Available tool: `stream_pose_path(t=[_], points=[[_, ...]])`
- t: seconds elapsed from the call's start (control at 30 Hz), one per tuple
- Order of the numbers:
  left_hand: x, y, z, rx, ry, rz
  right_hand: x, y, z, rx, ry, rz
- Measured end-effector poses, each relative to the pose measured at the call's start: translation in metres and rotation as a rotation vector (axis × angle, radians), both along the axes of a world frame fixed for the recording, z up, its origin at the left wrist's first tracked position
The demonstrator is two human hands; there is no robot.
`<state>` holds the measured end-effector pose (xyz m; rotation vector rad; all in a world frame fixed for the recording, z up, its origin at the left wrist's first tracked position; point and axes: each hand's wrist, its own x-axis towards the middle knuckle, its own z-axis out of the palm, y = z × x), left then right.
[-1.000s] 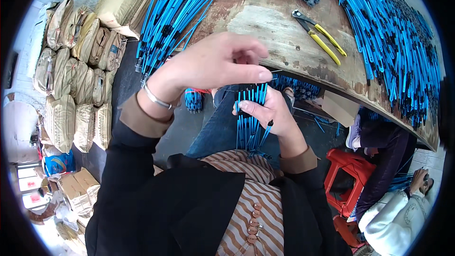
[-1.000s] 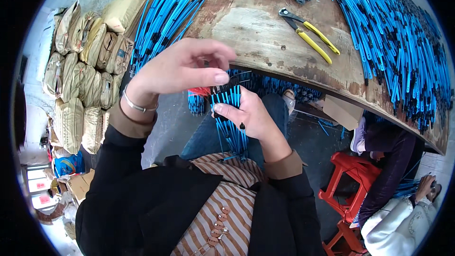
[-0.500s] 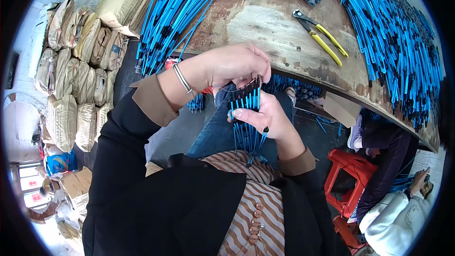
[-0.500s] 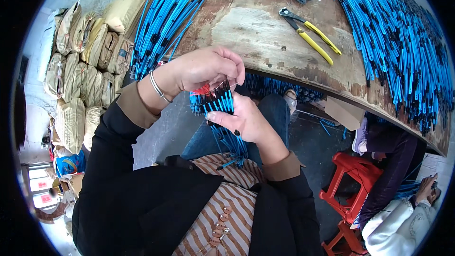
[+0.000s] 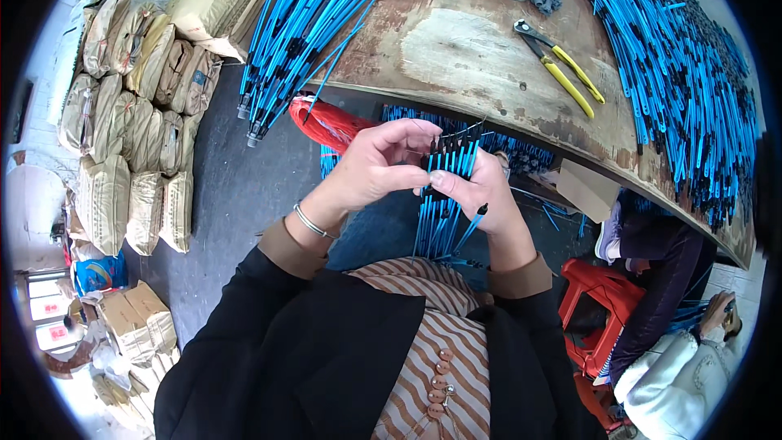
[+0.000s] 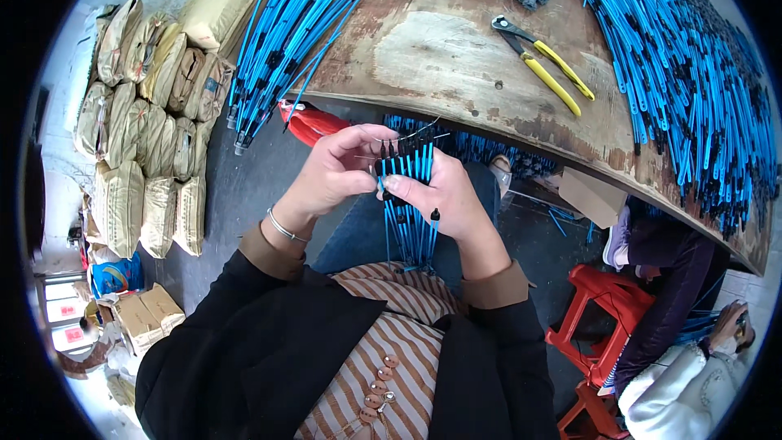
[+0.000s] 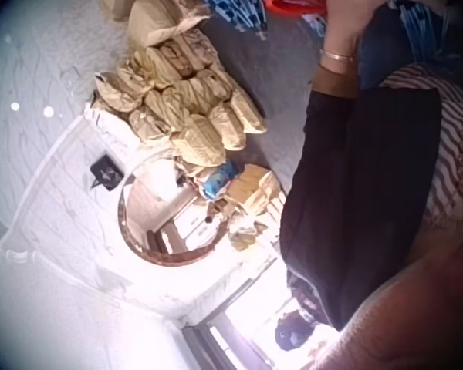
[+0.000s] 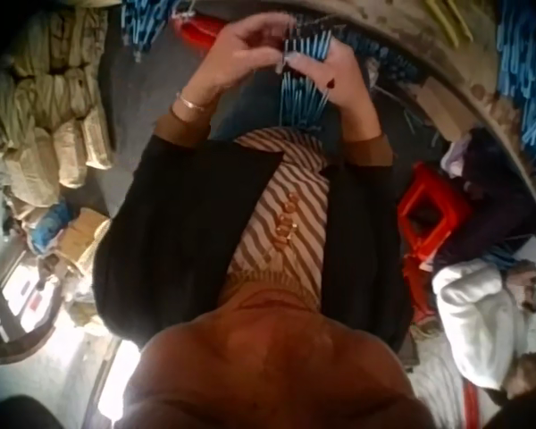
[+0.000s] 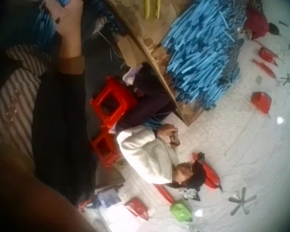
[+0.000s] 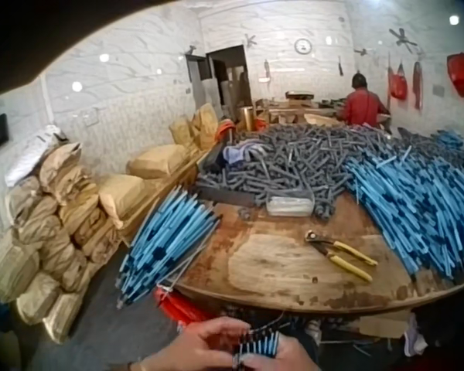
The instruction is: The person assembles an umbrella frame by attaching ribs around a central hub by hand, tightening the binding wire with pliers, and fanning the ribs outward.
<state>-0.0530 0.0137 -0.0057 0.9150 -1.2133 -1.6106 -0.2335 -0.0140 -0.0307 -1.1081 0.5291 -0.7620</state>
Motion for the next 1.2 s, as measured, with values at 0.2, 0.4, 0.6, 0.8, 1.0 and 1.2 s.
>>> stream_pose_path(t=[0.2,0.4,0.6,0.8,1.0,1.2], points=[[-0.02,-0.006,-0.018,-0.342,-0.183,0.151,0.01,0.0,-0.005,-0.232,0.084,-0.017],[-0.029,-0.005,-0.01,-0.13,-0.172,0.175,0.007,0.002,-0.008,-0.268,0.126,-0.07],[-0.027,-0.008,-0.003,-0.022,-0.083,0.109,0.008,0.006,0.002,-0.211,0.207,-0.081],[-0.026,-0.01,0.0,-0.292,0.029,0.482,0.007,0.0,0.0,-0.062,0.157,-0.061],[0.014,-0.023,0.012,-0.803,-0.652,0.264,0.007,-0.002,0.003,-0.062,0.142,-0.067],[0.015,-0.038,0.02,-0.425,-0.267,0.141,0.004,-0.005,-0.002,-0.057,0.107,-0.037]])
